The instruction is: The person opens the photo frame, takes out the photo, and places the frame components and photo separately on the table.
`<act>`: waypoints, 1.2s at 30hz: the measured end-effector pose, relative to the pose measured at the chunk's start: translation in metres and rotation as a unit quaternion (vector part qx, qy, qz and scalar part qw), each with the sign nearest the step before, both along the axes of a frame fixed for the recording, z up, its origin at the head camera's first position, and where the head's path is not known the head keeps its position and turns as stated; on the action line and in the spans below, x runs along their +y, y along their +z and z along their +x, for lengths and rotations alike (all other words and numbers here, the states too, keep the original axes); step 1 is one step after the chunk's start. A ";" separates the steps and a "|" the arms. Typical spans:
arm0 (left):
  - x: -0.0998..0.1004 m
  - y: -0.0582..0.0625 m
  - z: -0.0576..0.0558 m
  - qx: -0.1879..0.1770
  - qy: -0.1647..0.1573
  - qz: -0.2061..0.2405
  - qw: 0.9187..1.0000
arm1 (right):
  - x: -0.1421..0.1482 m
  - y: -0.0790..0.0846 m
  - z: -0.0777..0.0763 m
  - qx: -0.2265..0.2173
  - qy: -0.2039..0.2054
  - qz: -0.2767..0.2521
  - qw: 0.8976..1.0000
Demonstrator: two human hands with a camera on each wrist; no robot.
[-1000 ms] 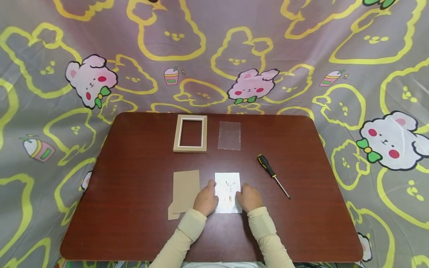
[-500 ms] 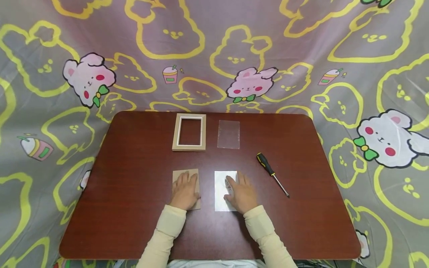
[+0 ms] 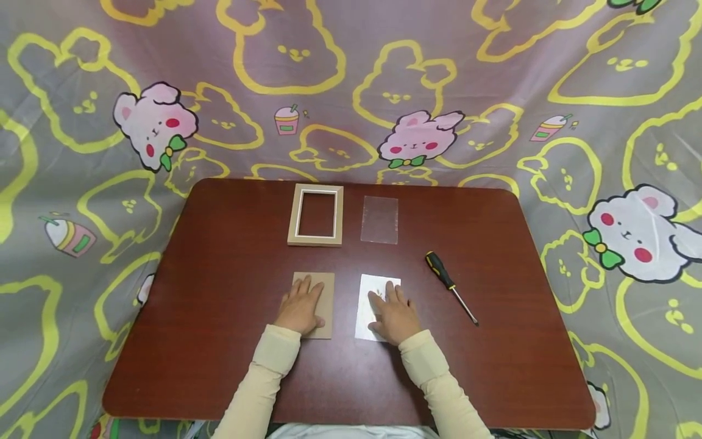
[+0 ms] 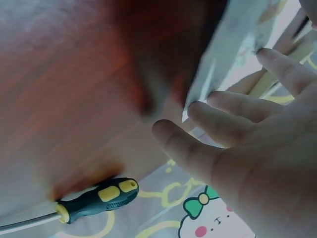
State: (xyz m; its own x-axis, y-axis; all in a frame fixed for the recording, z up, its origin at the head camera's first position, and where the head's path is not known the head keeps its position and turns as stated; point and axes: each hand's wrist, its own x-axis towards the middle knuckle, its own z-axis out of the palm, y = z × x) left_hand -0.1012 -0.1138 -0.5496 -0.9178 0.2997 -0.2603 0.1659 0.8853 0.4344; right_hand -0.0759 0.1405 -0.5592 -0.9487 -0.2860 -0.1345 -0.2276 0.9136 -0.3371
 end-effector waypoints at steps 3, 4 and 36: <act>0.000 0.002 -0.006 0.005 -0.007 0.025 1.000 | 0.002 0.005 -0.013 0.000 -0.003 -0.011 1.000; 0.000 0.002 -0.010 0.008 -0.008 0.034 0.999 | 0.004 0.006 -0.020 -0.002 -0.006 -0.016 1.000; 0.013 -0.005 -0.091 -0.002 0.027 -0.038 0.999 | 0.025 -0.025 -0.139 -0.036 -0.015 -0.013 0.999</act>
